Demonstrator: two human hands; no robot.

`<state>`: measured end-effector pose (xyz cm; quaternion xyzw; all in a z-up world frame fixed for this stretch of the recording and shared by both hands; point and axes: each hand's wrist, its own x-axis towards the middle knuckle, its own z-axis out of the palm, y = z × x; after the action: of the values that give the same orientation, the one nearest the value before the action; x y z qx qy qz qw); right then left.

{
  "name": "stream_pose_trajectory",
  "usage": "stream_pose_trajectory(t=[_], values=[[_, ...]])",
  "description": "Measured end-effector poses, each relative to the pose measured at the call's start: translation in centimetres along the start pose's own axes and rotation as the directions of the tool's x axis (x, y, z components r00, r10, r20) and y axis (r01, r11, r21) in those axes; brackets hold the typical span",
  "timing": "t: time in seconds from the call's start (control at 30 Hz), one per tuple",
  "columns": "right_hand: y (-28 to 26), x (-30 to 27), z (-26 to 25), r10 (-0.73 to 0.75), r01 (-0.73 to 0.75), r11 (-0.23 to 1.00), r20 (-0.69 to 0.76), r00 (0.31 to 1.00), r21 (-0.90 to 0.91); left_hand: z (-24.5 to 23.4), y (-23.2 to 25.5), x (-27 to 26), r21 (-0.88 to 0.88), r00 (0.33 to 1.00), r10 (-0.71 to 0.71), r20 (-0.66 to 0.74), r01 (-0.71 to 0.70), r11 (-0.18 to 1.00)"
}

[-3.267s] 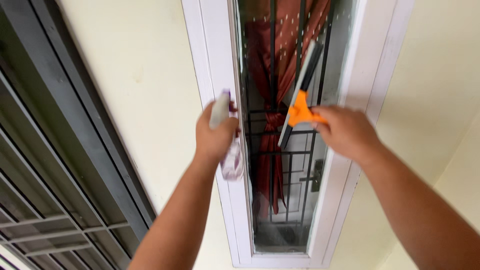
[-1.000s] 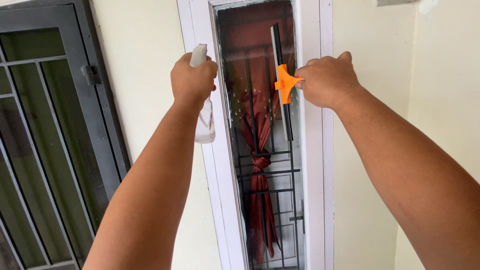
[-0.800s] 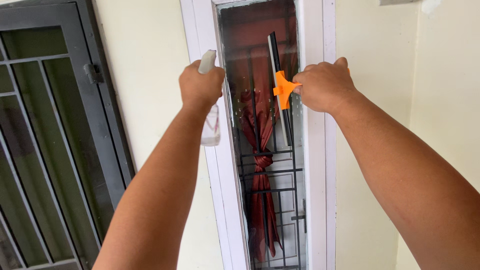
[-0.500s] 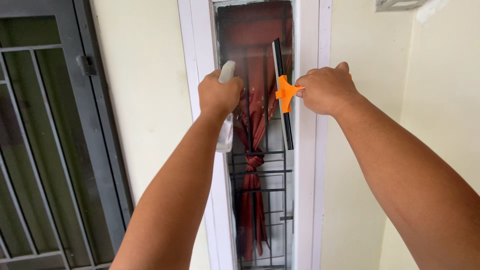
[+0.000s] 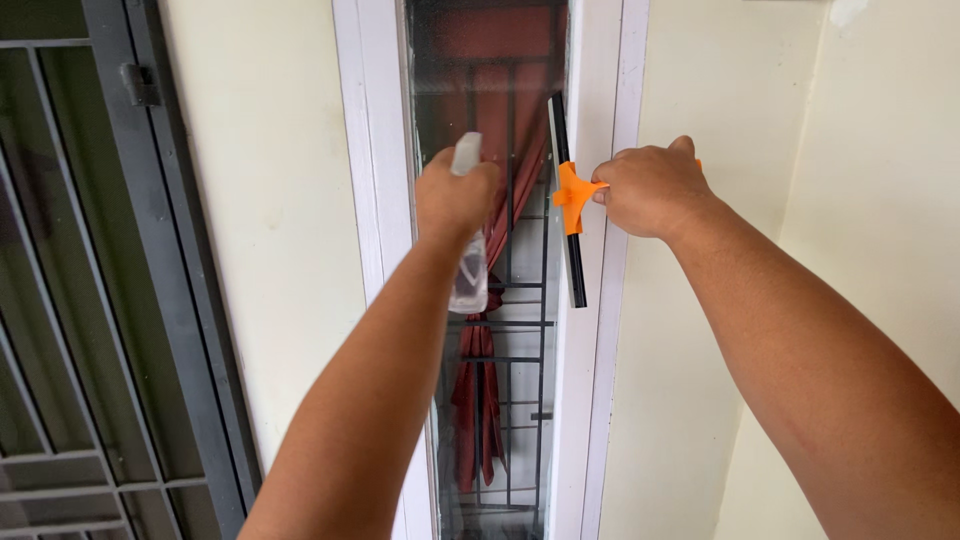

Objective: The person cleans a window pane by spraying liquid onto the glass with a spray bottle and wiping it down with a squeegee.

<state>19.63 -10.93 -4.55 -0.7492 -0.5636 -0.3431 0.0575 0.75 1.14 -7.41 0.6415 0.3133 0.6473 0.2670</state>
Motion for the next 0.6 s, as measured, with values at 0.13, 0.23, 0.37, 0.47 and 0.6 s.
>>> stream_pose_trajectory(t=[0.13,0.23,0.37,0.47,0.6], values=[[-0.6,0.6,1.8,-0.05,0.05,0.999,-0.018,0.999,0.015,-4.0,-1.4,0.7,-0.034,0.995,-0.094,0.032,0.095,0.995],[-1.4,0.8,2.7,-0.096,0.103,0.992,-0.103,0.99,0.068,-7.1,-2.1,0.3,0.24,0.991,0.085,-0.107,-0.057,0.969],[-3.0,0.9,2.5,-0.103,0.11,0.991,-0.088,0.991,0.076,-8.7,-1.7,-0.2,0.025,0.993,-0.098,-0.065,0.1,0.995],[-3.9,0.8,1.9,-0.087,0.092,0.992,-0.058,0.995,0.085,-7.8,-1.8,-0.2,0.032,0.994,-0.104,-0.025,0.105,0.994],[-4.4,0.5,1.1,-0.066,0.065,0.995,0.004,0.998,0.079,-4.8,-1.8,0.5,0.043,0.998,-0.064,0.024,0.063,0.997]])
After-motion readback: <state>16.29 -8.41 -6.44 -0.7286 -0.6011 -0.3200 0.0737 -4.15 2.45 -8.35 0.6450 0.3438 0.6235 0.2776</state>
